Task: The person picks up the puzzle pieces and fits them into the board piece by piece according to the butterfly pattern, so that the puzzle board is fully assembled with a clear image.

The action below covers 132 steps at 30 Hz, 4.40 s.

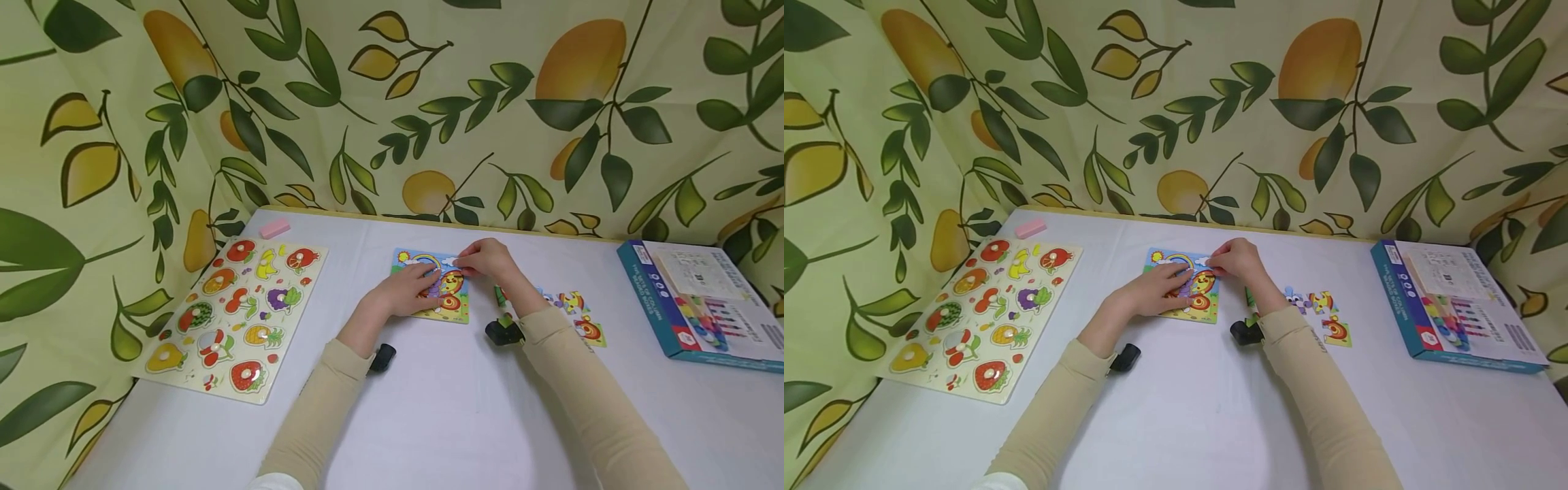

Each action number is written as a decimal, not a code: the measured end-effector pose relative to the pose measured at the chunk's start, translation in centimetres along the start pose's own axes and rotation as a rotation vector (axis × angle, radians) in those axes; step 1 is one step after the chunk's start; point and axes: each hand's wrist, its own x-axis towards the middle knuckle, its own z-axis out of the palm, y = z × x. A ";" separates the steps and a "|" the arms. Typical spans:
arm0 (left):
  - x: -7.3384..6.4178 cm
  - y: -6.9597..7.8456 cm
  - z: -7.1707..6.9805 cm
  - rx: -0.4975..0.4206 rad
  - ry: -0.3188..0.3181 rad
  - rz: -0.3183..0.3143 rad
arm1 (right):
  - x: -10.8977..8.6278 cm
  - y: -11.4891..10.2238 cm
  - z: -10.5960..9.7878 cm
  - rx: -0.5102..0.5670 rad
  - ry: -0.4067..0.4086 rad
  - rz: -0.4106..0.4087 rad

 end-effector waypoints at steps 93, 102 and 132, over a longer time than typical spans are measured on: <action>0.5 1.6 -1.0 0.085 -0.028 -0.084 | 0.1 1.2 -2.0 -0.249 -0.233 -0.162; 0.3 1.3 -0.9 -0.007 -0.012 -0.051 | -2.3 2.5 -3.7 -0.324 -0.144 -0.268; -5.0 -5.5 -1.6 -0.390 -0.063 -0.085 | -5.3 6.9 -5.9 -0.288 -0.038 -0.416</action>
